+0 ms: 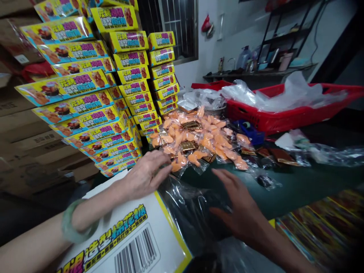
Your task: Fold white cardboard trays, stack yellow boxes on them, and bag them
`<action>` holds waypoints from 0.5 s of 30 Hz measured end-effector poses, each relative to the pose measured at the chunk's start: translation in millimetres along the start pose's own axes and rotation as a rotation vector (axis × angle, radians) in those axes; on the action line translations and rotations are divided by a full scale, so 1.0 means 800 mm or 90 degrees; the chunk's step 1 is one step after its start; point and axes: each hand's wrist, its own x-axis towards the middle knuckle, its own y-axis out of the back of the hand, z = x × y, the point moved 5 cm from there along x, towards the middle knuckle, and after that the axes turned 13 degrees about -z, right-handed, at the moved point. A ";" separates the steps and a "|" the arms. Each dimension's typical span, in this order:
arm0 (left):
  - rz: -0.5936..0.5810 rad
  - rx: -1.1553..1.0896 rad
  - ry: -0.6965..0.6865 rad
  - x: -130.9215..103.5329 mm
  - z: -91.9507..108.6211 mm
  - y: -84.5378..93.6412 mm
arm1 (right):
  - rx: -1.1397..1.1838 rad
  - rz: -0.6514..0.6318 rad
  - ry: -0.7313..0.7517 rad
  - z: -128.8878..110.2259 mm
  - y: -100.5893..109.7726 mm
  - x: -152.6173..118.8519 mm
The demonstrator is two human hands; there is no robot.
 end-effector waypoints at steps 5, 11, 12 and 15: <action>-0.100 0.012 0.003 -0.036 0.026 -0.023 | -0.276 -0.158 0.135 -0.044 -0.077 0.075; -0.260 0.003 -0.058 -0.043 0.032 -0.051 | -0.157 -0.190 0.006 -0.002 -0.080 0.170; -0.266 0.003 -0.057 -0.042 0.033 -0.052 | -0.144 -0.180 -0.016 0.008 -0.078 0.184; -0.261 0.014 -0.050 -0.041 0.035 -0.051 | -0.148 -0.178 -0.065 0.034 -0.080 0.210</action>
